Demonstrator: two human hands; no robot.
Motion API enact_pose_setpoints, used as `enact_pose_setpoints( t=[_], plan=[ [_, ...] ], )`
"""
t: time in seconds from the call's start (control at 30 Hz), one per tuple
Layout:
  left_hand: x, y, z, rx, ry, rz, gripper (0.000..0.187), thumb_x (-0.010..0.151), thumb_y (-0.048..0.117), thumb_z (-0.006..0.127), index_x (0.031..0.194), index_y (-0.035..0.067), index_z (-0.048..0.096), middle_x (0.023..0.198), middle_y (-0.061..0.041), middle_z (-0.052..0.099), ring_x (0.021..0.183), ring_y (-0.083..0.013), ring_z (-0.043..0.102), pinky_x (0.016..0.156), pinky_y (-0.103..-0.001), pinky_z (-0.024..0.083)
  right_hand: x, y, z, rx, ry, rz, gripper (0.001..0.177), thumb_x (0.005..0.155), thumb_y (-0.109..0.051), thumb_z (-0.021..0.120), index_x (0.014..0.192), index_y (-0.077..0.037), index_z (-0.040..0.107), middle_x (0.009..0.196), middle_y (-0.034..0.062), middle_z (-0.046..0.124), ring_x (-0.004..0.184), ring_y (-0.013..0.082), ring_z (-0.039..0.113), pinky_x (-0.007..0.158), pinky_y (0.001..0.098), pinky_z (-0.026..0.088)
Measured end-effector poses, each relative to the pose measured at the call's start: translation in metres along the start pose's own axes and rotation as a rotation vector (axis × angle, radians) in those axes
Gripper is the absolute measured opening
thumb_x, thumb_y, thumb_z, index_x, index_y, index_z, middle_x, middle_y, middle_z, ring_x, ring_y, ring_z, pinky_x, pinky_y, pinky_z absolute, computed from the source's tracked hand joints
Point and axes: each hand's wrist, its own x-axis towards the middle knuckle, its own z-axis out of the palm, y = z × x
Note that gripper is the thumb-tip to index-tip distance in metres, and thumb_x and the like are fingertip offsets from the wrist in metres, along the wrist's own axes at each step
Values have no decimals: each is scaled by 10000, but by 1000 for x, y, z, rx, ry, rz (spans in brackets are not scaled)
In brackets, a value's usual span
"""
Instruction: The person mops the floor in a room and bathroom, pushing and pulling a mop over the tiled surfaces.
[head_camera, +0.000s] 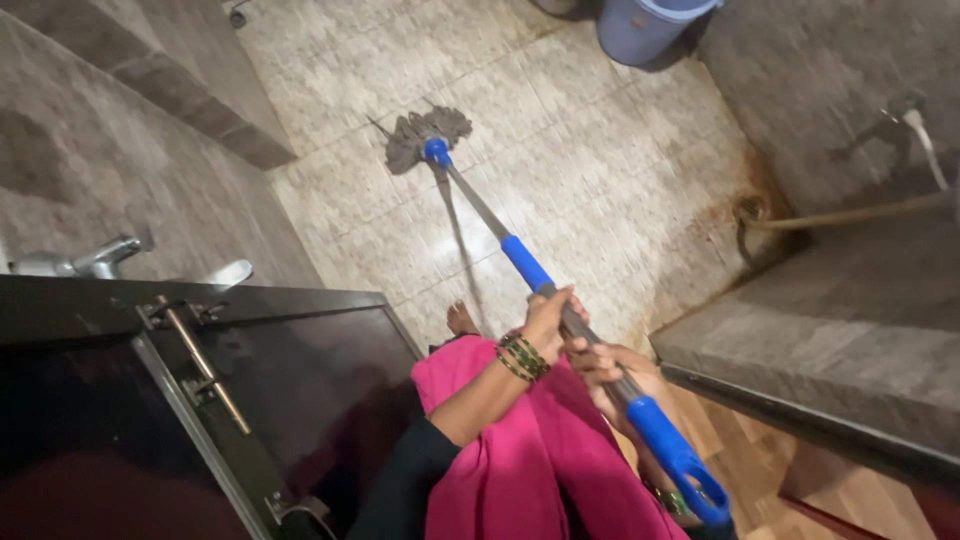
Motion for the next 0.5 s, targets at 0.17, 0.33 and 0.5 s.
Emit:
enact_pose_setpoints(
  t=[0.17, 0.33, 0.5],
  plan=[
    [-33, -9, 26, 85, -8, -103, 207, 959, 161, 647, 847, 22, 543, 693, -79, 593, 605, -220, 641, 562, -357, 572, -26, 6, -1, -20, -68, -23, 306, 946, 35, 464, 1241, 103, 419, 951, 105, 500, 741, 105, 523, 610, 194, 518],
    [16, 21, 9, 78, -15, -39, 230, 964, 165, 638, 834, 9, 530, 669, -91, 568, 561, -226, 596, 531, -356, 551, 22, -16, -8, -169, -134, 141, 204, 971, -6, 511, 1170, -3, 468, 872, 31, 513, 676, 75, 526, 652, 227, 508],
    [77, 71, 11, 91, -32, -29, 231, 980, 175, 617, 844, 12, 527, 675, -75, 566, 562, -204, 586, 524, -333, 530, 89, -40, 11, -212, -160, 54, 192, 982, 26, 489, 1172, 18, 467, 924, 57, 522, 670, 74, 523, 628, 177, 517]
  ],
)
